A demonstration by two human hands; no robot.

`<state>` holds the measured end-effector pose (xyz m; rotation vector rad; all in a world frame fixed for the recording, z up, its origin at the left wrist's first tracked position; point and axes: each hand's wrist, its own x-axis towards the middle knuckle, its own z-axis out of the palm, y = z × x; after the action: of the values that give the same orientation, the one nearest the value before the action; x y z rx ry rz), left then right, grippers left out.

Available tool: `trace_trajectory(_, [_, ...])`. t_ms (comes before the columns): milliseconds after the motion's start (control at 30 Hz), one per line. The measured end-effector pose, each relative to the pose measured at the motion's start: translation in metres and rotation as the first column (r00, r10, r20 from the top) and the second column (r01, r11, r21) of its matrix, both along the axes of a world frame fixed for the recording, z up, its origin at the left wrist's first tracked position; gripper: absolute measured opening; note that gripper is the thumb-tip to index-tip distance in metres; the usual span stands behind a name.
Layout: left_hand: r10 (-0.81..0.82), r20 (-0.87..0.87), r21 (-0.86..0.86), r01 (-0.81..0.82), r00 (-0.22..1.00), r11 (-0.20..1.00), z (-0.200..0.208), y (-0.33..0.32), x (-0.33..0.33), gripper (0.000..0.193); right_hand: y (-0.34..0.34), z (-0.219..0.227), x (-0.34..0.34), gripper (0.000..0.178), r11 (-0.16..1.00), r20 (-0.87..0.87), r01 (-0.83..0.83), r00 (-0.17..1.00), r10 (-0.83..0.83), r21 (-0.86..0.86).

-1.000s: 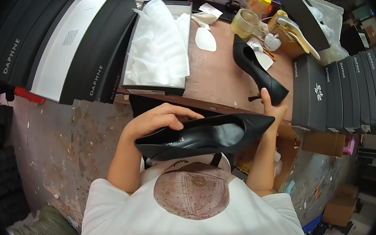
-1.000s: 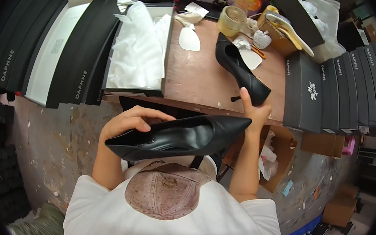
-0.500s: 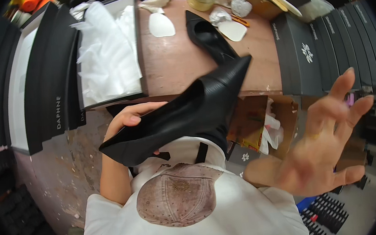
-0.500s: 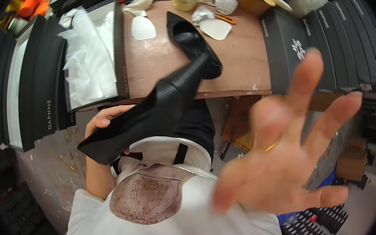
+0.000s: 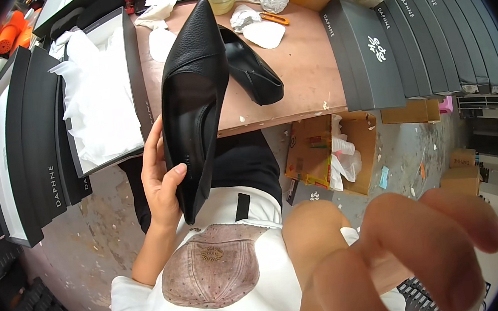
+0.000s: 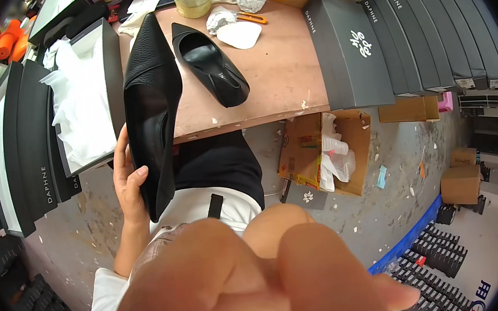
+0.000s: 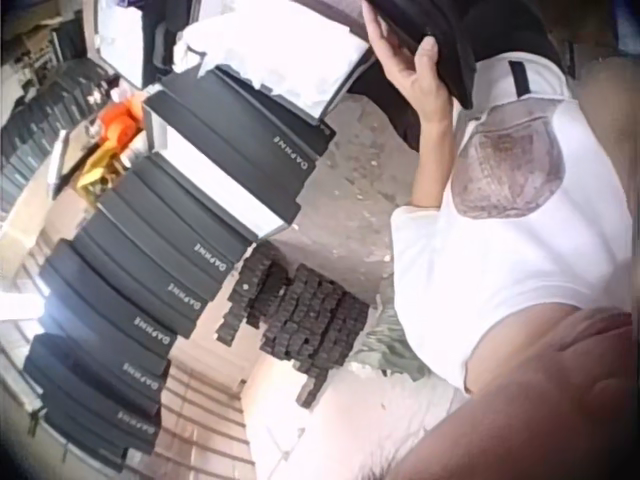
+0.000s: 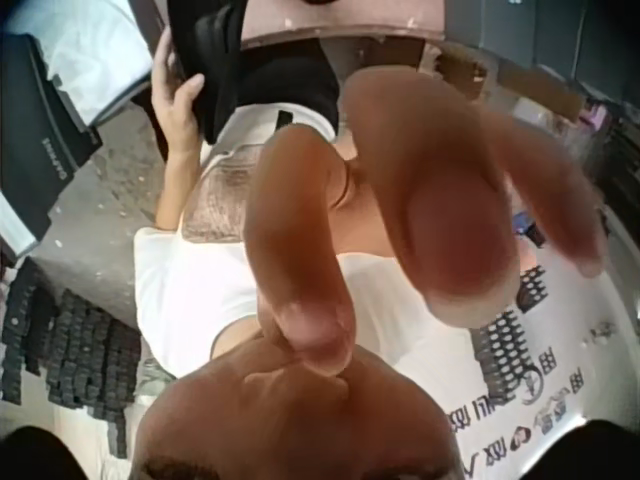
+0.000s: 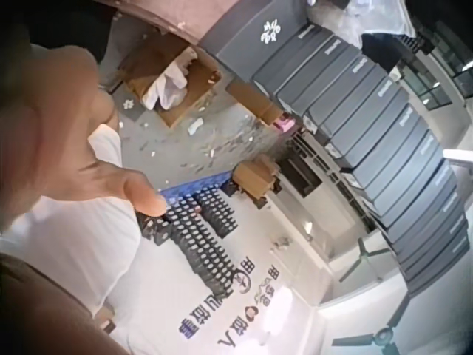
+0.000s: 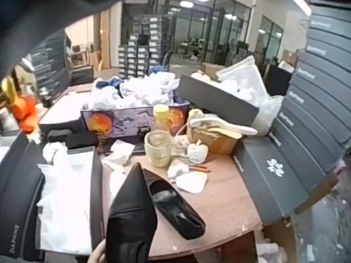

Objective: Inspecting and cleaning black high-heel shoes in a manufacturing facility.

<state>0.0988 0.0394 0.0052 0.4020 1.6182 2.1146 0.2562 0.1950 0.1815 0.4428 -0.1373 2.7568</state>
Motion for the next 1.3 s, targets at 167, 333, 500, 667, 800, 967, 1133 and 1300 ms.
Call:
trace_trajectory(167, [-0.008,0.075,0.048,0.005,0.997,0.999,0.005,0.007,0.003,0.074,0.013,0.0,0.03,0.033,0.998,-0.043,0.004,0.999,-0.001,0.059])
trace_trajectory(333, [0.02,0.083,0.049,-0.024,0.996,0.999,0.005,0.007,0.005,0.074,-0.001,-0.008,0.013,0.03,0.992,-0.09,0.009,0.996,0.002,0.126])
trace_trajectory(500, [0.054,0.058,0.017,-0.055,0.997,0.998,0.005,0.008,0.007,0.074,0.011,0.004,-0.022,0.028,0.983,-0.135,0.022,0.991,0.003,0.184])
trace_trajectory(667, [0.09,-0.037,0.036,-0.088,0.995,0.995,0.0,0.002,0.009,0.07,-0.011,-0.031,-0.029,0.027,0.972,-0.179,0.042,0.984,0.0,0.232])
trace_trajectory(800, [0.118,-0.082,0.048,-0.115,0.99,0.992,0.004,0.007,0.011,0.069,0.002,-0.075,-0.074,0.055,0.517,-0.174,0.332,0.928,-0.33,0.789])
trace_trajectory(967, [0.119,-0.169,-0.053,-0.13,0.978,0.99,0.004,0.012,0.01,0.068,-0.015,-0.132,-0.102,0.066,-0.433,-0.356,0.11,0.762,-0.542,0.895])
trace_trajectory(1133, [0.154,0.077,0.01,-0.156,0.985,0.988,0.007,0.016,0.007,0.072,0.026,-0.138,-0.096,0.045,-0.688,-0.618,-0.082,0.371,-0.693,0.721])
trace_trajectory(1300, [-0.224,0.499,0.108,0.196,0.837,0.975,-0.006,0.01,-0.019,0.053,0.077,-0.159,-0.104,0.069,-0.261,-0.021,-0.469,0.457,-0.889,0.844])
